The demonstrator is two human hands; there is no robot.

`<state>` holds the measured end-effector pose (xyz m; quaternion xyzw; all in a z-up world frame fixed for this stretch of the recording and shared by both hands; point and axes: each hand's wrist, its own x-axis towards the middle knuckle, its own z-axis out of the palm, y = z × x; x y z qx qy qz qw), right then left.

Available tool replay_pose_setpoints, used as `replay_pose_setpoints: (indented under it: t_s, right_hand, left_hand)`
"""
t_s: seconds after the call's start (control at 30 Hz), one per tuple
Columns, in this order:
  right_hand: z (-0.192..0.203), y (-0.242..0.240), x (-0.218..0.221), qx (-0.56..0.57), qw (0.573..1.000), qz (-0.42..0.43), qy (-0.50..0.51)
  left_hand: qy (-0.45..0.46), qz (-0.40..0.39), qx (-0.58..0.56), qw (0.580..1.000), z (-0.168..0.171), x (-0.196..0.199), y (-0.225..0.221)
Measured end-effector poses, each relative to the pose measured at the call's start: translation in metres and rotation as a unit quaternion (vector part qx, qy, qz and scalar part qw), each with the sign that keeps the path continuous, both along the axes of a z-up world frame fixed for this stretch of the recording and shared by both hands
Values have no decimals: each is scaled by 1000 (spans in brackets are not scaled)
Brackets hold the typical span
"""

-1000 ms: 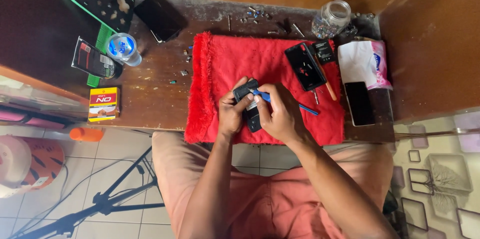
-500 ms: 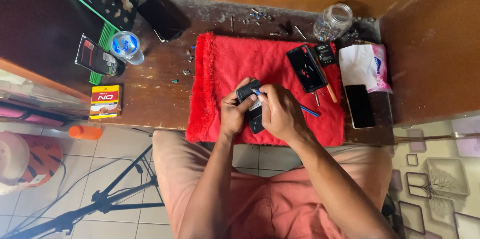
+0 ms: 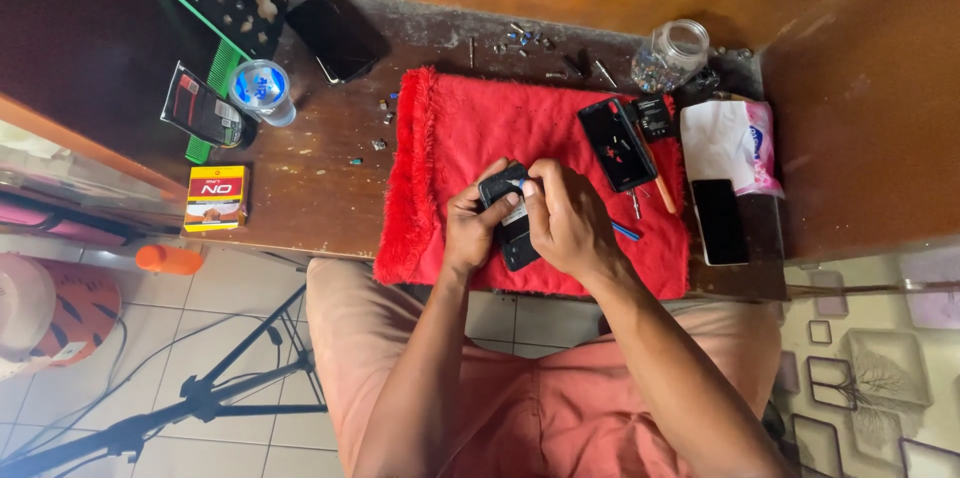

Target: A person uses a small plastic tool to brush or scrape the internal chassis of a disassembled smartphone on a repair bench.

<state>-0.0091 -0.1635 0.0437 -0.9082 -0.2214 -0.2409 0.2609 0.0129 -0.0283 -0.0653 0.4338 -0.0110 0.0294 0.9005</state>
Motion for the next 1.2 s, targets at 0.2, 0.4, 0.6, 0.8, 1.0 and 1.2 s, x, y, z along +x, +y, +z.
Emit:
replay_pose_setpoints:
  t_s: [0.2, 0.4, 0.6, 0.8, 1.0, 1.2]
  right_hand:
    - [-1, 5, -2, 10, 1000, 4, -18]
    - [-18, -5, 3, -14, 999, -32, -14]
    - [1, 4, -2, 13, 1000, -13, -15]
    - [-1, -1, 0, 21, 1000, -10, 1]
    - [-6, -6, -2, -22, 999, -48, -2]
    - [7, 4, -4, -4, 999, -32, -14]
  left_hand:
    - [3, -2, 8, 1000, 5, -1, 0]
    - [-2, -5, 16, 1000, 5, -3, 0]
    - [2, -2, 23, 1000, 9, -4, -1]
    - [10, -8, 23, 1000, 12, -4, 0]
    - [8, -7, 24, 1000, 14, -5, 0]
    - [1, -4, 27, 1000, 10, -4, -1]
